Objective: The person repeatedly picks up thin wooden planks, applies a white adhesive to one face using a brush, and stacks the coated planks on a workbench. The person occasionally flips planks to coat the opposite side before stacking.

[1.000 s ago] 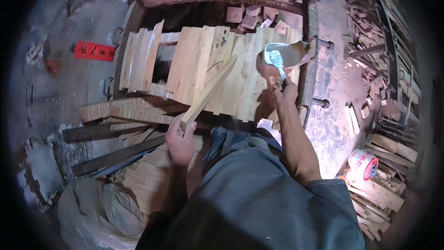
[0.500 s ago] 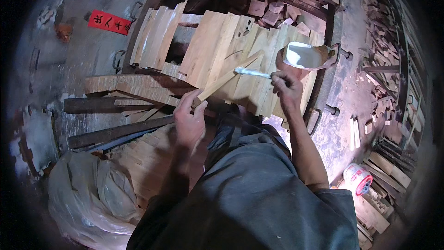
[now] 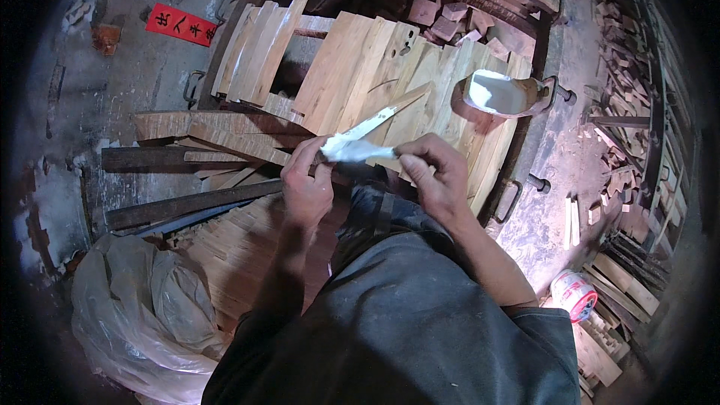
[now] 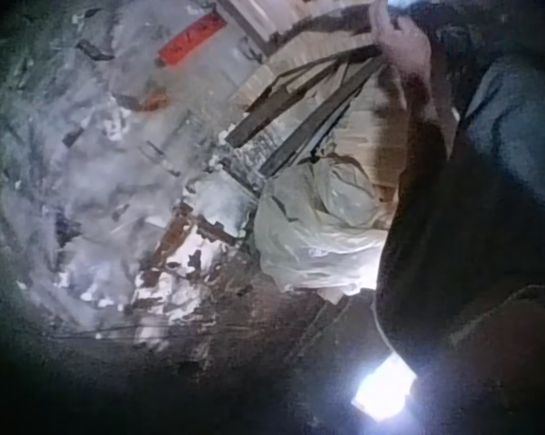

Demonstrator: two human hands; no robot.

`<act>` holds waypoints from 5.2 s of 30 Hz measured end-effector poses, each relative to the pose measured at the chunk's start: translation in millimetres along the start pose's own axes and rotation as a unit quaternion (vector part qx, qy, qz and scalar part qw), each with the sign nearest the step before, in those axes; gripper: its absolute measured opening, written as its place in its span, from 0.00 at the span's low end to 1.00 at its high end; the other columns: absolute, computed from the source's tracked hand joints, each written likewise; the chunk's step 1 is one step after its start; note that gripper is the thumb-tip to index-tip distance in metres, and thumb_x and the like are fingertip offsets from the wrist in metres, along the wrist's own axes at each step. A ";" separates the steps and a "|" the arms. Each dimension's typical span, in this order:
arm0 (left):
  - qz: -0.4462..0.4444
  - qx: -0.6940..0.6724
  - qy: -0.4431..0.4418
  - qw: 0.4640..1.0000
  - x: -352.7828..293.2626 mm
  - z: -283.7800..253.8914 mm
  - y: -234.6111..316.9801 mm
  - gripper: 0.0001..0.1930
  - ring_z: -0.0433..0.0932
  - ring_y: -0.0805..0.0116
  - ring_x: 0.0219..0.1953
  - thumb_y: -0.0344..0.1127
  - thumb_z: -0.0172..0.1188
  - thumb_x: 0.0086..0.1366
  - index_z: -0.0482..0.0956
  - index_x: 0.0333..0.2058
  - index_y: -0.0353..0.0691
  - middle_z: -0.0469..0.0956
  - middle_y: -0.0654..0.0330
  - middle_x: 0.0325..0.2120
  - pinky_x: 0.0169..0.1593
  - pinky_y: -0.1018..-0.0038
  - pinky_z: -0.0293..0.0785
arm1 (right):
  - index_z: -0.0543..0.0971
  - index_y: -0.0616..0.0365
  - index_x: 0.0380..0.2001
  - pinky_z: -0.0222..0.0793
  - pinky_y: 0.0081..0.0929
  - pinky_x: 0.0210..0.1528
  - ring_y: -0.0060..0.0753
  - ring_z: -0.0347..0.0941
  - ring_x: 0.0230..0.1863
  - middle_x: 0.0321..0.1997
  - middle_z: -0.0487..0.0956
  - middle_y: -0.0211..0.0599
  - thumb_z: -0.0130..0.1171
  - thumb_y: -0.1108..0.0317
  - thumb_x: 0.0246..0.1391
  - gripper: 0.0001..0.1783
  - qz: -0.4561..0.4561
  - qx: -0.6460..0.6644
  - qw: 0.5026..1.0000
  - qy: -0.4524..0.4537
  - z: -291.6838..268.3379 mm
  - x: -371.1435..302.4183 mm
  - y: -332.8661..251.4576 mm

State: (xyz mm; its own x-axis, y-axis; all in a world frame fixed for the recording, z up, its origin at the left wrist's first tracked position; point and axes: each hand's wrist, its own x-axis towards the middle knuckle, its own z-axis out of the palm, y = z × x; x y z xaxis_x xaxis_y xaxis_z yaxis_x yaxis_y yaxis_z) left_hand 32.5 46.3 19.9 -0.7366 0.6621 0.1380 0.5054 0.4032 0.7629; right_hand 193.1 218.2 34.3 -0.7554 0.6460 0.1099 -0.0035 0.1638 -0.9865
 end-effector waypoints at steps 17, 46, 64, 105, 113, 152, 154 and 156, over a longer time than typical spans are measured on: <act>-0.087 -0.026 -0.001 0.996 8.6 1.3 6.7 0.16 0.80 0.55 0.45 0.19 0.61 0.58 0.79 0.47 0.31 0.80 0.49 0.41 0.50 0.66 0.75 | 0.83 0.59 0.36 0.72 0.31 0.36 0.34 0.78 0.28 0.29 0.83 0.43 0.61 0.64 0.56 0.10 0.128 -0.252 0.931 0.230 -61.8 78.2 191.2; -0.060 -0.024 -0.002 0.998 10.4 -2.8 8.4 0.16 0.80 0.58 0.42 0.18 0.63 0.56 0.80 0.45 0.31 0.81 0.50 0.39 0.48 0.69 0.75 | 0.82 0.58 0.37 0.73 0.45 0.42 0.54 0.79 0.37 0.33 0.82 0.51 0.60 0.64 0.55 0.10 0.071 -0.327 0.912 0.238 -76.7 77.7 193.7; -0.098 -0.076 -0.003 0.992 16.7 2.5 6.3 0.11 0.77 0.77 0.35 0.21 0.62 0.62 0.78 0.44 0.27 0.78 0.61 0.33 0.38 0.80 0.73 | 0.77 0.62 0.37 0.54 0.19 0.16 0.18 0.62 0.15 0.21 0.74 0.31 0.56 0.66 0.64 0.09 0.328 0.262 0.885 0.203 -2.4 2.9 77.8; -0.086 -0.046 0.007 0.995 9.7 6.0 4.9 0.13 0.79 0.63 0.37 0.20 0.62 0.58 0.78 0.43 0.26 0.78 0.51 0.35 0.42 0.71 0.75 | 0.81 0.62 0.35 0.73 0.35 0.41 0.44 0.78 0.34 0.32 0.82 0.49 0.58 0.71 0.56 0.07 0.079 -0.294 0.927 0.220 -62.5 86.6 198.7; -0.069 -0.037 0.002 0.997 21.1 -2.5 -7.4 0.15 0.78 0.76 0.37 0.20 0.64 0.60 0.79 0.47 0.31 0.80 0.58 0.38 0.37 0.77 0.75 | 0.79 0.60 0.36 0.69 0.41 0.38 0.54 0.75 0.40 0.37 0.76 0.47 0.53 0.82 0.52 0.10 -0.053 -0.402 0.911 0.073 -40.9 65.6 146.7; -0.537 -0.501 0.283 0.617 129.1 64.7 -361.5 0.16 0.83 0.55 0.33 0.31 0.62 0.67 0.69 0.50 0.33 0.79 0.51 0.40 0.36 0.63 0.84 | 0.77 0.56 0.54 0.61 0.46 0.66 0.56 0.64 0.63 0.61 0.71 0.53 0.57 0.79 0.49 0.26 0.167 -0.451 0.865 -0.144 33.0 55.9 126.2; -0.550 -0.354 0.302 0.694 119.4 54.6 -357.3 0.14 0.82 0.60 0.29 0.32 0.63 0.64 0.73 0.45 0.35 0.80 0.55 0.37 0.31 0.66 0.82 | 0.76 0.55 0.55 0.61 0.46 0.67 0.55 0.64 0.64 0.61 0.71 0.51 0.59 0.79 0.48 0.27 0.180 -0.460 0.856 -0.149 34.6 56.5 129.4; -0.531 -0.199 0.299 0.767 122.9 37.1 -339.7 0.14 0.82 0.57 0.31 0.32 0.65 0.61 0.76 0.44 0.36 0.80 0.53 0.38 0.34 0.65 0.80 | 0.76 0.56 0.55 0.60 0.45 0.68 0.54 0.64 0.65 0.62 0.71 0.51 0.59 0.78 0.49 0.27 0.186 -0.467 0.851 -0.152 42.4 63.1 124.9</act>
State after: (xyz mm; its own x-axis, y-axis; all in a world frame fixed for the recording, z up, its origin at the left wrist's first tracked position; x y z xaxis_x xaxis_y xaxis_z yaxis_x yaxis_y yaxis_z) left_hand -213.0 14.1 -245.7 -0.7729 -0.3630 -0.5204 -0.6121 0.2107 0.7622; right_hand 117.3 247.8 -87.1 -0.7259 0.5825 -0.3658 0.6877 0.6029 -0.4045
